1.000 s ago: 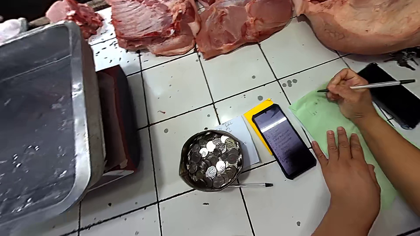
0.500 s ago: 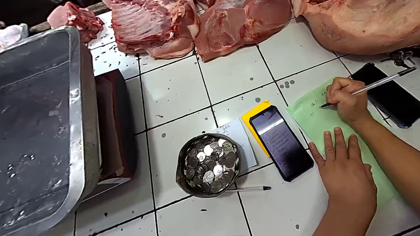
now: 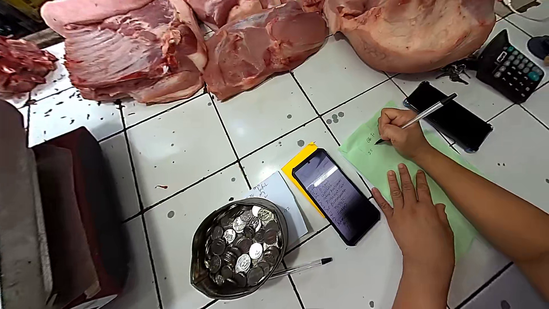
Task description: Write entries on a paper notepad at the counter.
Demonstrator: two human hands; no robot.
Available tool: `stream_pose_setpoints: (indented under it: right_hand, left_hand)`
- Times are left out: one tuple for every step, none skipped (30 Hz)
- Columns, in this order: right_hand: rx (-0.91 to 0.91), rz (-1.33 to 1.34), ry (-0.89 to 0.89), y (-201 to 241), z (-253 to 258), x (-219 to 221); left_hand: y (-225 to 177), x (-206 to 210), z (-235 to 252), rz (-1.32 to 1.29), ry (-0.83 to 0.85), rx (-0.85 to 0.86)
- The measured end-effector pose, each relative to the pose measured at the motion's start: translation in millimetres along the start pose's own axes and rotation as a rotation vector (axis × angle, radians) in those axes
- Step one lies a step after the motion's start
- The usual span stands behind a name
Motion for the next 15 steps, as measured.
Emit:
stream_pose_setpoints:
  right_hand:
    - [0.001,-0.022,0.003,0.3,-0.4,0.5]
    - [0.0,-0.046,0.005,0.6,-0.8,1.3]
    - [-0.004,-0.069,0.008,0.7,-1.1,1.7]
    - [-0.005,-0.086,0.013,0.7,-1.3,1.8]
    - [-0.007,-0.095,0.022,0.5,-1.5,1.3]
    - [-0.007,-0.099,0.03,0.3,-1.6,0.6]
    - [-0.005,-0.096,0.039,0.2,-1.5,0.1]
    - [-0.003,-0.094,0.046,0.1,-1.3,-0.1]
    - [-0.002,-0.094,0.051,-0.1,-1.2,-0.3]
    - [0.0,-0.093,0.048,0.0,-1.5,-0.5]
    - [0.0,-0.092,0.038,-0.1,-1.8,-0.8]
    - [-0.002,-0.094,0.028,-0.2,-2.2,-0.8]
    - [-0.003,-0.1,0.017,0.1,-2.6,-0.4]
    - [-0.001,-0.102,0.01,0.6,-2.7,-0.3]
    - [0.007,-0.091,0.001,1.0,-2.6,-0.6]
  left_hand:
    - [0.0,0.1,0.1,0.002,-0.006,0.001]
    - [0.0,0.2,-0.1,0.001,-0.008,0.002]
    - [0.0,0.3,-0.1,0.0,-0.005,0.001]
    - [0.1,0.8,-0.1,-0.005,-0.003,0.001]
    - [0.1,1.2,-0.1,-0.008,0.0,-0.001]
    - [-0.1,1.3,-0.1,-0.01,0.001,0.0]
    - [-0.1,1.4,-0.1,-0.011,0.002,0.0]
    - [0.0,1.0,-0.1,-0.008,0.007,-0.001]
    - [0.1,0.6,-0.1,-0.008,0.013,-0.001]
    - [0.0,0.2,-0.1,-0.009,0.018,-0.003]
    - [-0.1,0.0,-0.1,-0.009,0.021,-0.005]
    - [-0.2,0.0,-0.1,-0.007,0.022,-0.006]
    - [-0.1,0.2,-0.1,-0.009,0.02,-0.004]
    - [0.2,0.6,0.0,-0.01,0.021,-0.004]
    - [0.2,0.7,0.1,-0.009,0.021,-0.003]
Point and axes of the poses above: each hand's wrist, its own z-axis towards the middle knuckle, its own x-axis out of the palm, y = z × x, the point moved 2 cm from there along z, towards the middle knuckle, and after that the axes turned 11 degrees about y, right-handed, at the moved point
